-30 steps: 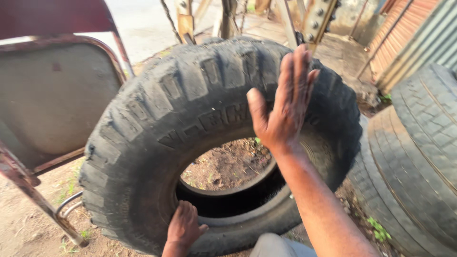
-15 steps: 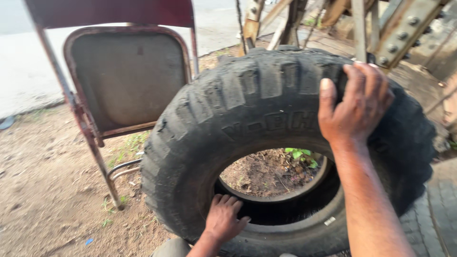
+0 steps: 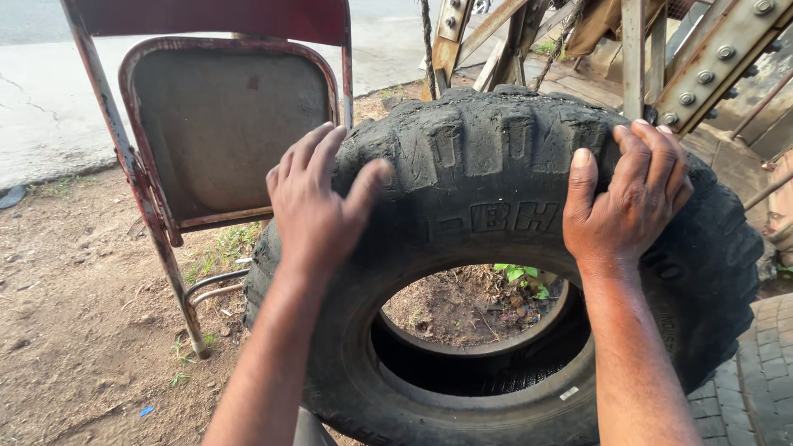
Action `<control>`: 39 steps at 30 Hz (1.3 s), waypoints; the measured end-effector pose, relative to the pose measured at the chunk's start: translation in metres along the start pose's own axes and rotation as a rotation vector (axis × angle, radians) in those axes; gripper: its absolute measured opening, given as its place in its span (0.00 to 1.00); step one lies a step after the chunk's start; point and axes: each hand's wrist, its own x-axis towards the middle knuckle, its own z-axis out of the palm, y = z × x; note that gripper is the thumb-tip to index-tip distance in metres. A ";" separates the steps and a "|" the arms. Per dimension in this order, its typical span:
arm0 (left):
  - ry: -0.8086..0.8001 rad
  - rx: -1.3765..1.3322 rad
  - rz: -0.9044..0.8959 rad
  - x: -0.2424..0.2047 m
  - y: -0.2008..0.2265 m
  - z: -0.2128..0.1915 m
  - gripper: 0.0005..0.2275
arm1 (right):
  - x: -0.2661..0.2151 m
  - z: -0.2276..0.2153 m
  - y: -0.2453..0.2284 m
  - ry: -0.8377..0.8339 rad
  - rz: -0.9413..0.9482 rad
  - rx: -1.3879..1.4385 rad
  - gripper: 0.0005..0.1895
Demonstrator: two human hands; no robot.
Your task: The person cleans the interior rim of a tire by applying a liquid with a small cup and wiping the surface. The person then stands and rotates the tire by hand.
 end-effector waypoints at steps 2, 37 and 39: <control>-0.198 -0.120 -0.154 0.009 -0.010 0.004 0.23 | 0.000 -0.001 -0.003 0.002 0.007 0.012 0.22; 0.014 -0.164 -0.085 -0.012 -0.036 0.022 0.13 | -0.063 0.010 -0.079 -0.098 -0.021 0.148 0.40; 0.014 -0.154 -0.082 -0.010 -0.036 0.024 0.13 | -0.074 0.021 -0.116 -0.127 -0.194 0.183 0.40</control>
